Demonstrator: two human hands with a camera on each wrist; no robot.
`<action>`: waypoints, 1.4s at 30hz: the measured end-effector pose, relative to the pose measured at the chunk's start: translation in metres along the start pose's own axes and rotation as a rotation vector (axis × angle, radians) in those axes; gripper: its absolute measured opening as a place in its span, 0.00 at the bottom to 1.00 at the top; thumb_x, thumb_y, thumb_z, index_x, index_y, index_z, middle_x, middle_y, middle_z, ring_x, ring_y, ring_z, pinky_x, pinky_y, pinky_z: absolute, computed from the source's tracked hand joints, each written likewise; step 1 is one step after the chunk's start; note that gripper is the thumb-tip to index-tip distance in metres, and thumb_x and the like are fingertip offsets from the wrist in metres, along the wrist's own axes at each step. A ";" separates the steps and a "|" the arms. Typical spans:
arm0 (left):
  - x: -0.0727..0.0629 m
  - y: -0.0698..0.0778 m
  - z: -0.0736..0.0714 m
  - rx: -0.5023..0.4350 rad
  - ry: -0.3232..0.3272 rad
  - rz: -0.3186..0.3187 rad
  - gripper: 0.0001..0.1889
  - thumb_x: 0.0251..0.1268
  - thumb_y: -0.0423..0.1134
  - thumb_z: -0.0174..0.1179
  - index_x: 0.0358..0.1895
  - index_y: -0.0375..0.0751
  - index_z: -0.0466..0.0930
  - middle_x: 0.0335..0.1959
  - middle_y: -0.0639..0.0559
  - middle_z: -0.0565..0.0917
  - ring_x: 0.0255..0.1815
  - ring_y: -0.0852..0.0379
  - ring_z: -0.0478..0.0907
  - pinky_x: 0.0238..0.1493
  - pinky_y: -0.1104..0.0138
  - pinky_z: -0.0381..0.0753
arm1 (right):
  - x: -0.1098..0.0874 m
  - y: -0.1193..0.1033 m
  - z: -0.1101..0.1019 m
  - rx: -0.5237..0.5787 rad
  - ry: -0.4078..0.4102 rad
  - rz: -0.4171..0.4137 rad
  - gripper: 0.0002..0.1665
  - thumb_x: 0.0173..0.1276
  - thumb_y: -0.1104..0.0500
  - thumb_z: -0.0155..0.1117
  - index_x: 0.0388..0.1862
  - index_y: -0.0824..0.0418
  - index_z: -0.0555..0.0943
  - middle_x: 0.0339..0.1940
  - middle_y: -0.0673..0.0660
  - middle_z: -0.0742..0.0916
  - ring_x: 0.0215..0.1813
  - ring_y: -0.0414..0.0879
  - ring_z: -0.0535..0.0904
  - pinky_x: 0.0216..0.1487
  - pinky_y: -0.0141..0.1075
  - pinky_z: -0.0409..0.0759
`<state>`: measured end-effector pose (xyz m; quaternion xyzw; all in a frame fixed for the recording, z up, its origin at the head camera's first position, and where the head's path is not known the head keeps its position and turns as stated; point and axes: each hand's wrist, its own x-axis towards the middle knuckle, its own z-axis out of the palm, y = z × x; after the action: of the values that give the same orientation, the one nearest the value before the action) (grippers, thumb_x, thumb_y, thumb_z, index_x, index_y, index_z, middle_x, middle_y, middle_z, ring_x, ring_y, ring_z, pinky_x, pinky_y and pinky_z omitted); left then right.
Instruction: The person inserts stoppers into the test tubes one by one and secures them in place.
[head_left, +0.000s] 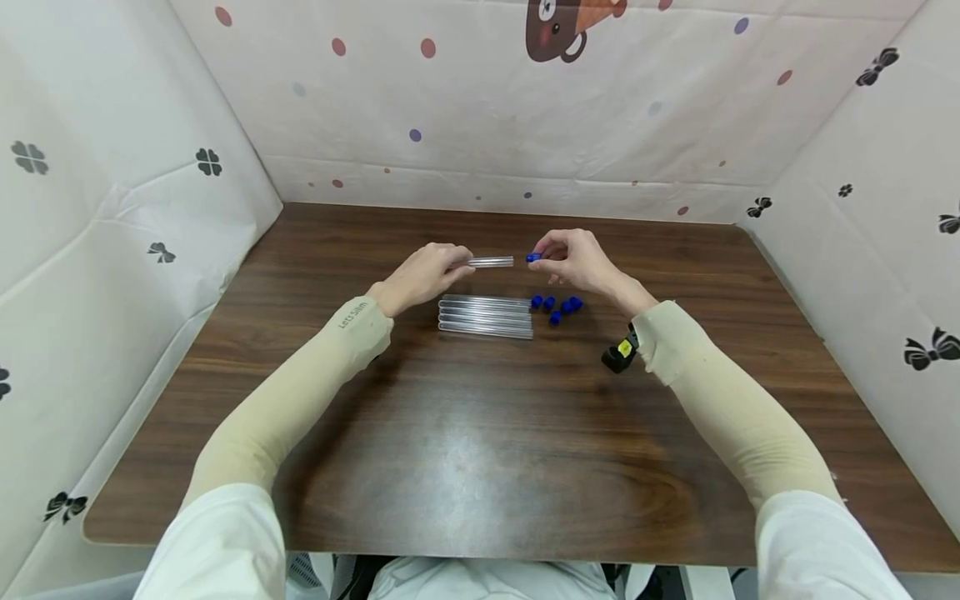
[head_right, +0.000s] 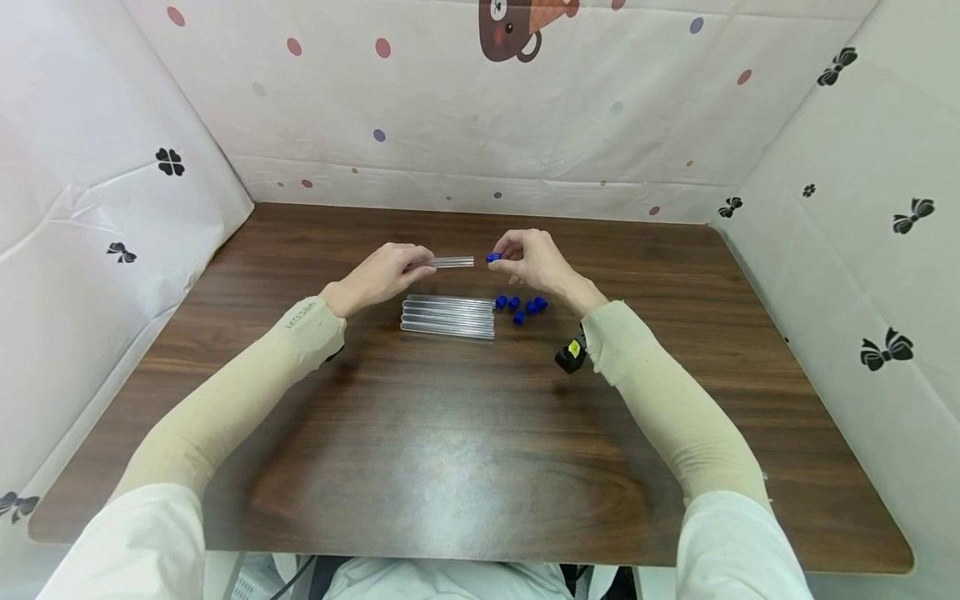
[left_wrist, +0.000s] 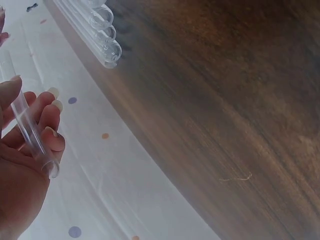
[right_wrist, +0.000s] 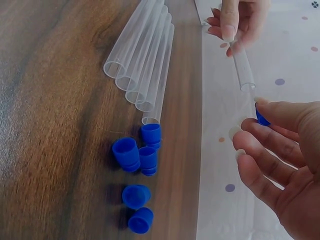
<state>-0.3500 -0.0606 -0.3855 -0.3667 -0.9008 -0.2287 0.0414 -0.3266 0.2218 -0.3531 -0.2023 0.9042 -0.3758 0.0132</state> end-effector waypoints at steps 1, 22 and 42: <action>0.000 0.000 0.000 0.001 0.000 0.004 0.13 0.72 0.43 0.55 0.51 0.42 0.80 0.44 0.49 0.85 0.43 0.55 0.80 0.49 0.59 0.78 | 0.000 0.000 0.000 0.000 -0.001 0.000 0.10 0.64 0.58 0.68 0.42 0.62 0.81 0.37 0.66 0.87 0.23 0.47 0.83 0.26 0.39 0.82; -0.001 0.002 0.003 -0.013 -0.004 -0.009 0.14 0.73 0.44 0.53 0.52 0.42 0.80 0.44 0.50 0.85 0.43 0.56 0.80 0.48 0.60 0.78 | 0.002 -0.003 0.007 0.016 -0.006 0.010 0.10 0.64 0.58 0.68 0.41 0.62 0.82 0.37 0.65 0.87 0.27 0.56 0.84 0.24 0.34 0.81; 0.000 0.003 0.006 -0.043 -0.006 -0.004 0.13 0.72 0.43 0.54 0.52 0.41 0.80 0.42 0.52 0.84 0.37 0.58 0.78 0.44 0.62 0.79 | 0.004 -0.003 0.013 0.031 -0.017 0.023 0.11 0.65 0.56 0.67 0.41 0.61 0.82 0.38 0.67 0.87 0.31 0.64 0.83 0.31 0.49 0.83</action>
<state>-0.3478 -0.0560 -0.3894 -0.3665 -0.8965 -0.2471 0.0304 -0.3263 0.2093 -0.3598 -0.1951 0.9005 -0.3876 0.0285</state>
